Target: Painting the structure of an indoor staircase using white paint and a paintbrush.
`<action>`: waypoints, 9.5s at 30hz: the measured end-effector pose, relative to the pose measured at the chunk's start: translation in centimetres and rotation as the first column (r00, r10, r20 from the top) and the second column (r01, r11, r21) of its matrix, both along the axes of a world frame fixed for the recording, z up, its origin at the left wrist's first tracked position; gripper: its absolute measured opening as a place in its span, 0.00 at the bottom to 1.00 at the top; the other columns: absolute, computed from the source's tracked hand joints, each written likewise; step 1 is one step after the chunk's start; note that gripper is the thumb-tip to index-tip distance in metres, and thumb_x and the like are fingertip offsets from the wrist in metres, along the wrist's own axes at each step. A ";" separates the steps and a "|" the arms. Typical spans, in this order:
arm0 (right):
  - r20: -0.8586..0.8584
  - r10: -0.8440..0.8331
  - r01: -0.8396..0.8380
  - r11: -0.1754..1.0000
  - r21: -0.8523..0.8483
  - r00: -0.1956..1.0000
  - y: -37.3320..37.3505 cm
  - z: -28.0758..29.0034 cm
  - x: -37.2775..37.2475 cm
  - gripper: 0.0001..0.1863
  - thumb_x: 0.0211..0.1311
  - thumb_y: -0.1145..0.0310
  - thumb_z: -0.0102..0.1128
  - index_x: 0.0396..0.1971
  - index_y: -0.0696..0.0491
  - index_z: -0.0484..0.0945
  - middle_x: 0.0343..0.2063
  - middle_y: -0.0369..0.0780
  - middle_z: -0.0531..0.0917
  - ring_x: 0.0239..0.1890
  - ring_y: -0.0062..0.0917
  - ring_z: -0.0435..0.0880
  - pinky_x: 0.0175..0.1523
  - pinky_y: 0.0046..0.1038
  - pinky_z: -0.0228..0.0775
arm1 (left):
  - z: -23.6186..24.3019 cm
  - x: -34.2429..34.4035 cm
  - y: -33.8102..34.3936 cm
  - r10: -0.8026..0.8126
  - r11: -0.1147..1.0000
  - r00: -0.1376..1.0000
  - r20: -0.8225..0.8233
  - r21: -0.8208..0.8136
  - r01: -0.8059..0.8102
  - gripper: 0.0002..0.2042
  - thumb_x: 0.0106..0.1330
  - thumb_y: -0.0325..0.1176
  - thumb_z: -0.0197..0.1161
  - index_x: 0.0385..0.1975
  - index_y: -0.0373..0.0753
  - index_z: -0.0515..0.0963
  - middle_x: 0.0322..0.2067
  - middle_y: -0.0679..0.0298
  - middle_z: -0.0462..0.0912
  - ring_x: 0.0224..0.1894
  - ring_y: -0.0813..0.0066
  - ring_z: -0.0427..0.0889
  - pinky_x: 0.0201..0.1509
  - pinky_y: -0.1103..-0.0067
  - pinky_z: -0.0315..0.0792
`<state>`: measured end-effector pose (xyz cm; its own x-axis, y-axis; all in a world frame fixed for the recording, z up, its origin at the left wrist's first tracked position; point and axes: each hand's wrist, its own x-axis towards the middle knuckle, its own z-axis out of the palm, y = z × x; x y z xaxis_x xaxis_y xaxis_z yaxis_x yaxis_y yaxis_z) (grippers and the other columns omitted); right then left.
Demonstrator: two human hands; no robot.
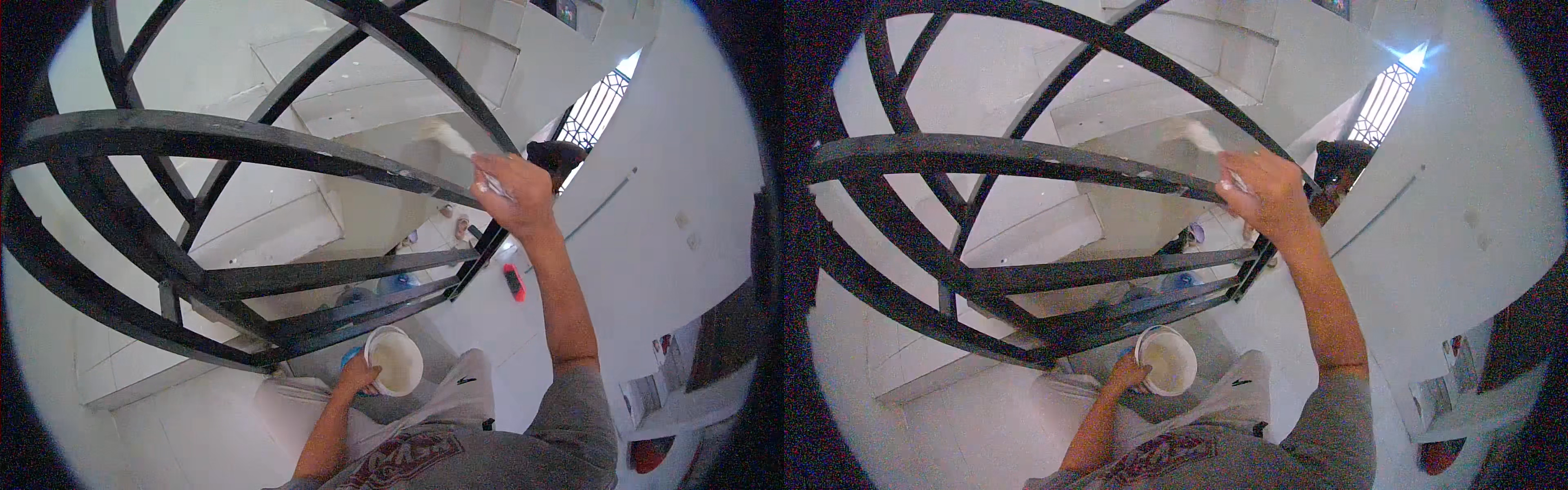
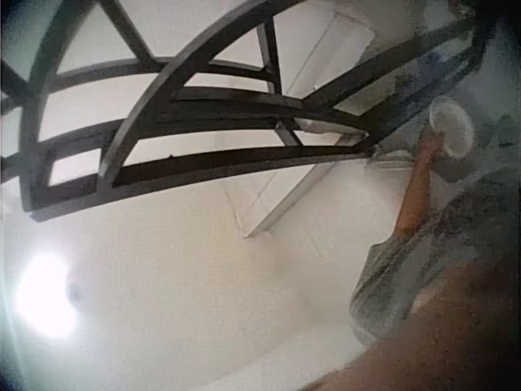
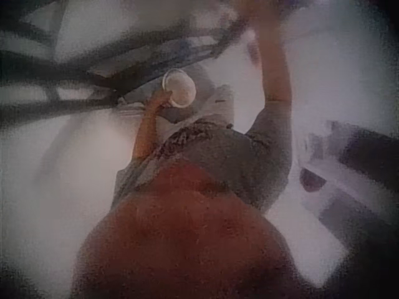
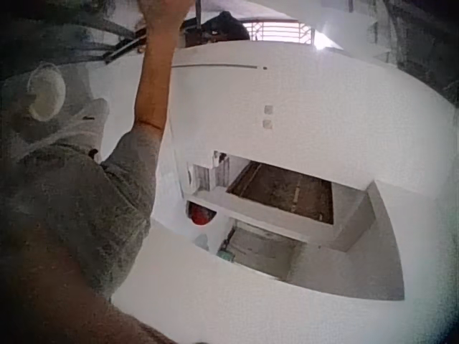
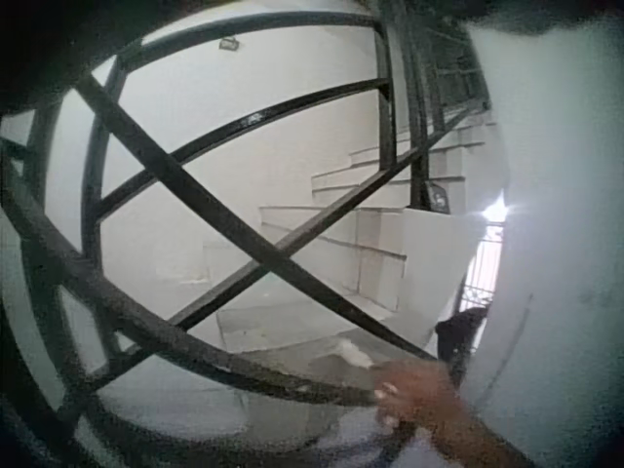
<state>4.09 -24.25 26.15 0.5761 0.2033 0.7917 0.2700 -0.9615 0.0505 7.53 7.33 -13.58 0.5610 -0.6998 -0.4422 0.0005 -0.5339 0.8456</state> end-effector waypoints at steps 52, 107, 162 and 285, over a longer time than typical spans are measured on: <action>0.049 -0.374 0.295 0.799 0.523 0.926 0.0 -3.1 -0.9 0.10 0.50 0.72 0.68 0.34 0.56 0.85 0.24 0.41 0.86 0.25 0.19 0.83 0.34 0.22 0.75 | -4.1 -0.3 0.5 0.068 0.998 0.917 0.394 -0.039 -0.057 0.32 0.56 0.36 0.68 0.62 0.38 0.68 0.37 0.45 0.86 0.35 0.46 0.87 0.40 0.61 0.82; 0.069 0.127 -0.124 0.991 -0.042 0.989 -1.9 -0.8 -1.7 0.20 0.46 0.80 0.66 0.43 0.57 0.83 0.36 0.45 0.84 0.34 0.37 0.82 0.44 0.35 0.77 | -2.4 -0.5 -0.7 0.199 0.980 0.978 0.066 0.016 -0.200 0.32 0.55 0.33 0.68 0.62 0.37 0.68 0.46 0.45 0.84 0.48 0.48 0.84 0.53 0.60 0.78; -0.885 0.318 0.369 0.821 0.437 0.340 14.9 -40.5 -6.9 0.08 0.58 0.69 0.60 0.33 0.58 0.82 0.33 0.52 0.84 0.39 0.48 0.84 0.49 0.46 0.74 | 2.9 -0.9 -0.3 -0.023 0.998 0.999 0.026 -0.053 0.024 0.29 0.58 0.29 0.62 0.63 0.37 0.67 0.36 0.48 0.85 0.25 0.59 0.87 0.34 0.65 0.82; -0.294 0.335 0.377 -0.217 0.901 0.895 7.1 -30.4 -11.5 0.17 0.66 0.62 0.56 0.39 0.62 0.81 0.21 0.41 0.82 0.17 0.21 0.77 0.21 0.21 0.68 | 1.1 -1.6 0.1 0.224 0.975 0.947 0.230 -0.040 -0.220 0.36 0.58 0.33 0.65 0.68 0.41 0.61 0.41 0.43 0.84 0.30 0.51 0.87 0.45 0.61 0.81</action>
